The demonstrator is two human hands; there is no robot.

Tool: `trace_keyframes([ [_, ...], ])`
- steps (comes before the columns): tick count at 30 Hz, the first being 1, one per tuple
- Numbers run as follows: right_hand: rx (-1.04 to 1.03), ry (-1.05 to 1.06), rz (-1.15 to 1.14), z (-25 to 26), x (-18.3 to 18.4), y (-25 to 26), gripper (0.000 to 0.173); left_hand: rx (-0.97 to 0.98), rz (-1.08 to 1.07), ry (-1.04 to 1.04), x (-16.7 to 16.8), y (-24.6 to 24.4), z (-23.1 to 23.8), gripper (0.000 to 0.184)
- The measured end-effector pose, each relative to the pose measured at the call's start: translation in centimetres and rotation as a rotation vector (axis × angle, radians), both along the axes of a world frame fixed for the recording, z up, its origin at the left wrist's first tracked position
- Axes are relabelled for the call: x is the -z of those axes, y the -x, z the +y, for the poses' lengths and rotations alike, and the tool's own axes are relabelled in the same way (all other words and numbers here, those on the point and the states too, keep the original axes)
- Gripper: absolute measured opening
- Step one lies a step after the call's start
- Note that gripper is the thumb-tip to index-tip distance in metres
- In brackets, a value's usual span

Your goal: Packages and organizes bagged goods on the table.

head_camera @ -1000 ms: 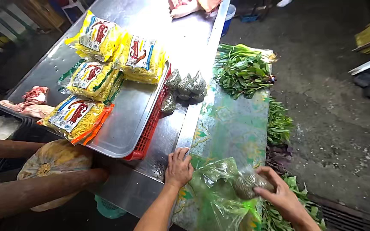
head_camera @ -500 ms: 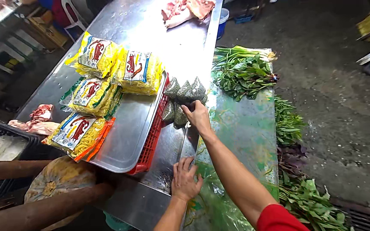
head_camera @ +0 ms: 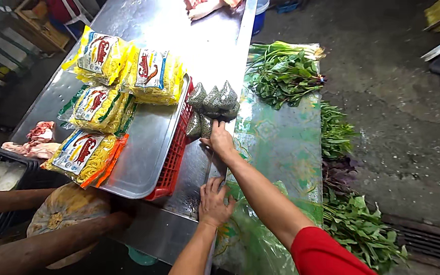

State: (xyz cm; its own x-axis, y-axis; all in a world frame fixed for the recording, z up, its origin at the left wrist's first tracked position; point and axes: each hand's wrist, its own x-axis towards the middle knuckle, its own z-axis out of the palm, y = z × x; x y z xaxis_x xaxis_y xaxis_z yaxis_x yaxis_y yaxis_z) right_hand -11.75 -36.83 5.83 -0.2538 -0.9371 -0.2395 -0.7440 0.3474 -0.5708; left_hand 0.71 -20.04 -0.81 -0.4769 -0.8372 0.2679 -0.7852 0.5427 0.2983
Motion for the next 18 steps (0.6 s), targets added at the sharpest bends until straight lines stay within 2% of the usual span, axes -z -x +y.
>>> trace_keyframes([
  [4,0.099,0.081,0.006,0.3,0.9,0.4,0.072,-0.003,-0.012,0.014,0.0,0.0,-0.2,0.025],
  [7,0.224,0.137,-0.061,1.1,2.0,-0.6,0.076,-0.004,-0.016,0.015,0.1,0.0,-0.1,0.028],
  [10,0.237,0.177,-0.049,1.0,2.8,-1.2,0.082,-0.004,-0.011,0.022,0.1,-0.1,-0.2,0.028],
  [15,0.224,0.351,0.010,0.4,4.3,-1.6,0.069,-0.001,0.000,0.033,0.1,-0.1,-0.3,0.025],
  [18,0.244,0.419,-0.040,0.6,4.6,-1.7,0.061,-0.001,-0.003,0.024,0.1,-0.1,-0.3,0.024],
])
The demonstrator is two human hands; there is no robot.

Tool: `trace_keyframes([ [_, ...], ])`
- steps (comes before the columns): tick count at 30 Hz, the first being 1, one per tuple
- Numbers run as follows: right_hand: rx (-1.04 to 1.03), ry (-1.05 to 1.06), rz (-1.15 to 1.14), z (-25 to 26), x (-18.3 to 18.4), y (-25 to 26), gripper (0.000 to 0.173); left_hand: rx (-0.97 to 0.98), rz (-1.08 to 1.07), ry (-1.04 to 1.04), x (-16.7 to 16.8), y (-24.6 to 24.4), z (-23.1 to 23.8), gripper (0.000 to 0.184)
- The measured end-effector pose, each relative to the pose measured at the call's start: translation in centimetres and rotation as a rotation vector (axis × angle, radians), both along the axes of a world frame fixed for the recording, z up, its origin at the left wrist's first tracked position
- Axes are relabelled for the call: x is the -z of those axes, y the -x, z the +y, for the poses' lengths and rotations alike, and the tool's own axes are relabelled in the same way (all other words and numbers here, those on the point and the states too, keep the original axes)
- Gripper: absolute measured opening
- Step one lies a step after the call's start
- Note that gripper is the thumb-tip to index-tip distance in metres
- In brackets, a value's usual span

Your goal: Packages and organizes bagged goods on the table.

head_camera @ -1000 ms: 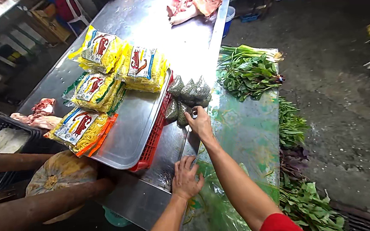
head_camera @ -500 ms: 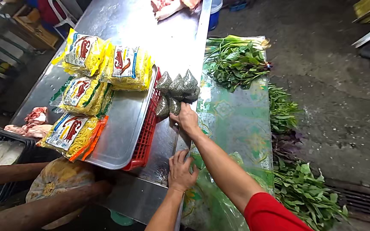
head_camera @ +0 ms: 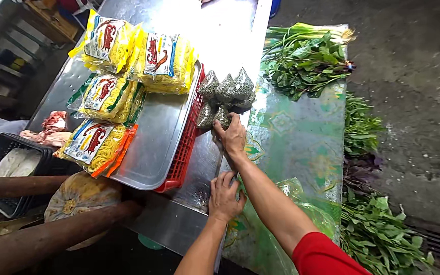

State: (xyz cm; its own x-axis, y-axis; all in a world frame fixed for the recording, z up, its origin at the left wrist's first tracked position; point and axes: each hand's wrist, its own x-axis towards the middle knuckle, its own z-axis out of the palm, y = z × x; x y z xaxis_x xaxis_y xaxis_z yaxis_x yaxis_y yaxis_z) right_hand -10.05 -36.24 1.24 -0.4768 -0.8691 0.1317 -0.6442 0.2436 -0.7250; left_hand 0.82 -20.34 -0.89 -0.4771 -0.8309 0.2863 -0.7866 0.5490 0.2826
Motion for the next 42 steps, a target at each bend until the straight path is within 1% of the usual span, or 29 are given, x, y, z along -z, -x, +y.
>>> trace_keyframes([
  [3,-0.028,0.075,-0.017,0.0,0.2,0.1,0.057,0.003,0.008,-0.020,-0.1,0.1,-0.1,0.023],
  [4,-0.044,0.064,-0.003,-0.2,0.2,0.1,0.058,-0.001,0.007,-0.028,-0.2,0.1,0.0,0.023],
  [9,-0.068,-0.013,0.080,-1.4,0.0,0.3,0.068,-0.008,-0.004,-0.004,0.1,0.0,-0.2,0.021],
  [14,-0.193,-0.074,-0.015,-0.6,0.4,1.7,0.078,-0.026,0.055,-0.130,-0.2,0.6,0.3,0.019],
  [15,-0.216,-0.044,-0.025,-0.5,0.8,1.6,0.077,-0.034,0.064,-0.140,-0.3,0.5,0.3,0.018],
  [17,-0.248,0.051,-0.031,-0.6,1.2,1.5,0.071,-0.036,0.066,-0.145,-0.6,0.3,0.0,0.016],
  [21,-0.276,0.139,-0.047,-0.5,1.3,2.2,0.068,-0.001,0.054,-0.143,-0.9,0.3,-0.1,0.015],
  [25,-0.236,0.127,-0.047,-0.5,1.0,1.8,0.060,0.004,0.038,-0.114,-0.7,0.2,-0.1,0.015],
  [33,-0.215,0.102,-0.108,-0.3,0.6,2.0,0.058,0.005,0.048,-0.119,-0.3,0.3,-0.1,0.017],
  [36,-0.219,0.113,-0.128,0.0,0.7,2.2,0.057,0.007,0.047,-0.092,-0.2,0.4,-0.2,0.016],
  [42,-0.264,0.096,-0.190,2.6,0.9,3.0,0.055,-0.011,0.028,-0.074,-0.4,0.5,-0.1,0.018],
])
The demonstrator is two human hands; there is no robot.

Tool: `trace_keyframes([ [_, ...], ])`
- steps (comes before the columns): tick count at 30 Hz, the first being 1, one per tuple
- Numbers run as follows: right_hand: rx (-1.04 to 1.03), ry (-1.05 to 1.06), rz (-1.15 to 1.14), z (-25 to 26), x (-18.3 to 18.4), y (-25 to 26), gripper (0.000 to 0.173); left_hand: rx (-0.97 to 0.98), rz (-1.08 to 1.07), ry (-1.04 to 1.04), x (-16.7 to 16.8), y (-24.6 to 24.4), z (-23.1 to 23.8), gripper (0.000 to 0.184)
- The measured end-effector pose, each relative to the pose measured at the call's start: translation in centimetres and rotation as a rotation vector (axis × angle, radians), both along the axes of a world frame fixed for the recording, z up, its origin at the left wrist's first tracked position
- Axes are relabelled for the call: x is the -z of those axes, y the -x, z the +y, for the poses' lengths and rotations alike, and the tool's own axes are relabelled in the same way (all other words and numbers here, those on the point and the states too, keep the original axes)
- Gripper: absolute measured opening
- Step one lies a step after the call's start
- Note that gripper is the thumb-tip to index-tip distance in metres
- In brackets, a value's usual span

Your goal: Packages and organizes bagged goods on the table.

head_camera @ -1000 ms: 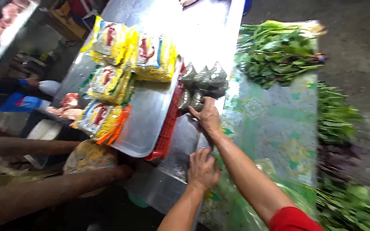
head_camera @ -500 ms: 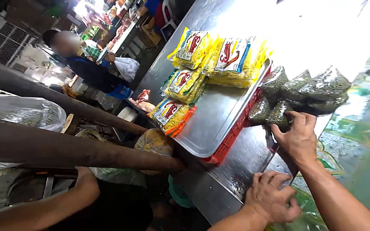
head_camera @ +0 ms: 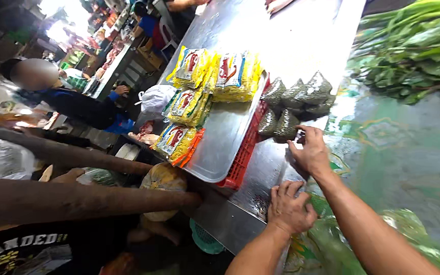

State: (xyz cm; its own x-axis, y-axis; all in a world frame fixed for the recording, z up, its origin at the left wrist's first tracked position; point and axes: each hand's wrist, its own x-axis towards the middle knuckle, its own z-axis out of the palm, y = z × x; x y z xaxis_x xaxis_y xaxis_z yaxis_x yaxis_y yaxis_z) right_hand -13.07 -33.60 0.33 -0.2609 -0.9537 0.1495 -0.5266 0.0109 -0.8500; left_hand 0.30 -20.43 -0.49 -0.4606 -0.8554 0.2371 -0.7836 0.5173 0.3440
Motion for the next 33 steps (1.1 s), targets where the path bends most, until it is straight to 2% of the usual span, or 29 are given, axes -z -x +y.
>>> trace_keyframes([
  [4,0.057,-0.050,-0.069,5.0,-0.6,0.0,0.055,0.005,-0.036,0.036,-1.0,-0.1,0.0,0.025],
  [6,0.151,-0.028,-0.115,9.1,0.2,0.1,0.050,0.032,-0.100,-0.043,-1.5,0.0,-0.2,0.032],
  [9,0.248,-0.026,-0.045,18.6,2.8,-0.5,0.036,0.076,-0.201,-0.192,-1.1,0.0,-0.1,0.032],
  [13,0.356,0.064,0.097,33.0,5.8,-2.0,0.023,0.110,-0.162,-0.162,-0.2,-0.2,-0.6,0.027],
  [15,0.423,0.064,0.134,36.8,5.9,-2.0,0.022,0.117,-0.148,-0.134,0.0,-0.3,-0.4,0.025],
  [17,0.496,-0.068,0.146,36.8,5.2,-0.8,0.024,0.118,-0.147,-0.119,-0.1,-0.4,-0.4,0.024],
  [18,0.532,-0.211,0.083,35.7,4.9,0.3,0.027,0.115,-0.150,-0.115,-0.2,-0.4,-0.3,0.023],
  [20,0.612,-0.559,-0.247,32.2,5.3,3.3,0.033,0.104,-0.162,-0.099,-0.1,-0.5,-0.3,0.022],
  [21,0.677,-0.651,-0.448,30.5,6.7,4.8,0.036,0.096,-0.167,-0.092,-0.1,-0.4,-0.3,0.021],
  [23,0.761,-0.692,-0.769,27.7,9.0,6.6,0.055,0.078,-0.173,-0.090,-0.3,-0.1,-0.2,0.021],
  [24,0.767,-0.708,-0.830,26.8,9.2,7.0,0.062,0.070,-0.182,-0.104,-0.5,0.0,0.0,0.020],
  [25,0.759,-0.715,-0.823,26.2,9.4,7.2,0.064,0.060,-0.195,-0.125,-0.8,0.2,0.1,0.021],
  [28,0.749,-0.613,-0.671,25.5,11.1,6.7,0.050,0.021,-0.226,-0.128,-0.8,0.0,-0.4,0.022],
  [33,0.920,-0.428,-0.557,29.4,9.9,5.2,0.035,0.032,-0.215,-0.189,-1.3,0.4,-0.5,0.023],
])
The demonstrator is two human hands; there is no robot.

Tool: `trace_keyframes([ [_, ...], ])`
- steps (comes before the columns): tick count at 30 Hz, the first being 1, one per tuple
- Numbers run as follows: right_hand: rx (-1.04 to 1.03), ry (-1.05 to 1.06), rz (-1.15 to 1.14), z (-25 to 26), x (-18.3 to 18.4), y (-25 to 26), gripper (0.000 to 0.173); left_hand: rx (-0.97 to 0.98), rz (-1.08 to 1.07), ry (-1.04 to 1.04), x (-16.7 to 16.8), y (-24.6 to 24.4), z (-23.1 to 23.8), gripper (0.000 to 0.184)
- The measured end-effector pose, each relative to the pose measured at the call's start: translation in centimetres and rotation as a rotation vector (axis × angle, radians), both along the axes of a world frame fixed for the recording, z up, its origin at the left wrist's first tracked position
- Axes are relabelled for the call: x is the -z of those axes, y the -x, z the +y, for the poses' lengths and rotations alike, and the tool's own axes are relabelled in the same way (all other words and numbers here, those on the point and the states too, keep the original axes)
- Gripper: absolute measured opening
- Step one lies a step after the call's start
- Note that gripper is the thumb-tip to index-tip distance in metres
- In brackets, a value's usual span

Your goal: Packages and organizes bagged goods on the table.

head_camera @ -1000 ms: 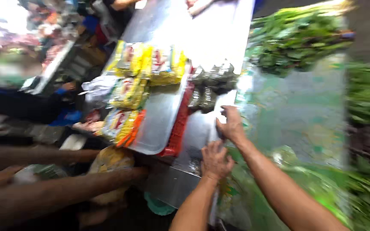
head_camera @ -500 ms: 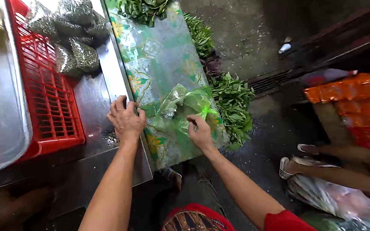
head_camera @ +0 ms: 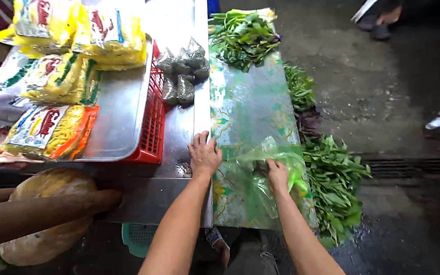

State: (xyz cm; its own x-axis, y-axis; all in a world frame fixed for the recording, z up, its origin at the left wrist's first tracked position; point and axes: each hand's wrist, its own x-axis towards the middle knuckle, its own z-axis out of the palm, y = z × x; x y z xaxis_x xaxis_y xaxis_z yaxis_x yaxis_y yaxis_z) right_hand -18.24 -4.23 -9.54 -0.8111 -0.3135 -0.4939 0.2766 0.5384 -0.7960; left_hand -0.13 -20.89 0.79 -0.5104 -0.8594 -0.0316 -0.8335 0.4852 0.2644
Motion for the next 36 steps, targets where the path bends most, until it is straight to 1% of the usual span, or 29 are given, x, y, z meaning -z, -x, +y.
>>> trace_keyframes([
  [3,0.051,0.082,-0.012,2.1,-2.2,-0.1,0.027,-0.017,-0.028,-0.029,-0.4,0.2,-0.1,0.027],
  [6,0.073,0.188,-0.114,3.1,-3.7,0.6,0.018,-0.023,-0.032,-0.034,-0.5,0.3,-0.2,0.027],
  [8,0.047,0.192,-0.173,3.3,-4.1,1.4,0.017,-0.027,-0.029,-0.037,-0.4,0.2,-0.2,0.027],
  [11,-0.102,0.082,-0.199,3.1,-4.4,3.1,0.015,-0.020,-0.017,-0.012,-0.3,0.3,-0.3,0.026],
  [12,-0.171,0.022,-0.185,3.0,-4.6,3.7,0.022,-0.019,-0.018,-0.002,-0.2,0.3,-0.2,0.025],
  [14,-0.292,-0.090,-0.166,2.8,-5.1,4.8,0.046,-0.017,-0.010,0.032,-0.1,0.2,-0.2,0.023],
  [15,-0.346,-0.131,-0.161,2.8,-5.6,5.5,0.053,-0.018,0.002,0.047,0.0,0.1,-0.1,0.022],
  [16,-0.410,-0.162,-0.151,3.0,-6.3,6.2,0.054,-0.019,0.011,0.056,0.1,0.1,-0.1,0.021],
  [17,-0.480,-0.180,-0.138,3.2,-7.0,7.1,0.049,-0.018,0.021,0.062,0.1,0.0,-0.1,0.020],
  [18,-0.550,-0.175,-0.144,3.3,-7.8,8.1,0.039,-0.018,0.034,0.080,0.2,0.0,-0.2,0.020],
  [19,-0.610,-0.153,-0.189,3.3,-8.4,9.4,0.034,-0.020,0.044,0.088,0.3,0.0,-0.2,0.019],
  [21,-0.672,-0.075,-0.354,3.0,-9.7,11.8,0.033,-0.020,0.054,0.097,0.5,-0.1,-0.2,0.019],
  [24,-0.782,0.177,-0.683,1.6,-11.5,15.1,0.027,-0.017,0.057,0.122,0.7,-0.2,0.0,0.018],
  [26,-0.917,0.385,-0.827,-0.7,-12.7,16.1,0.033,-0.018,0.059,0.149,0.8,-0.2,0.0,0.017],
  [27,-0.978,0.471,-0.832,-2.4,-13.5,15.8,0.039,-0.017,0.064,0.168,0.9,-0.2,-0.1,0.017],
  [28,-1.003,0.542,-0.790,-4.5,-14.5,14.8,0.049,-0.016,0.067,0.184,1.0,-0.2,-0.1,0.017],
  [29,-0.991,0.587,-0.697,-6.9,-15.5,13.3,0.066,-0.015,0.071,0.190,1.1,-0.3,-0.1,0.017],
  [31,-0.967,0.622,-0.460,-12.6,-17.1,9.8,0.105,-0.016,0.074,0.190,1.1,-0.2,0.1,0.019],
  [32,-0.952,0.619,-0.347,-15.5,-17.6,8.0,0.115,-0.016,0.071,0.189,1.1,-0.2,0.0,0.018],
  [33,-0.932,0.609,-0.237,-18.1,-17.9,6.4,0.113,-0.017,0.068,0.190,1.1,-0.1,0.1,0.018],
  [35,-0.848,0.613,-0.018,-22.1,-17.9,3.1,0.092,-0.013,0.066,0.200,1.1,-0.1,0.1,0.018],
  [36,-0.799,0.627,0.103,-23.7,-17.3,1.6,0.082,-0.011,0.069,0.213,1.2,-0.1,0.1,0.018],
])
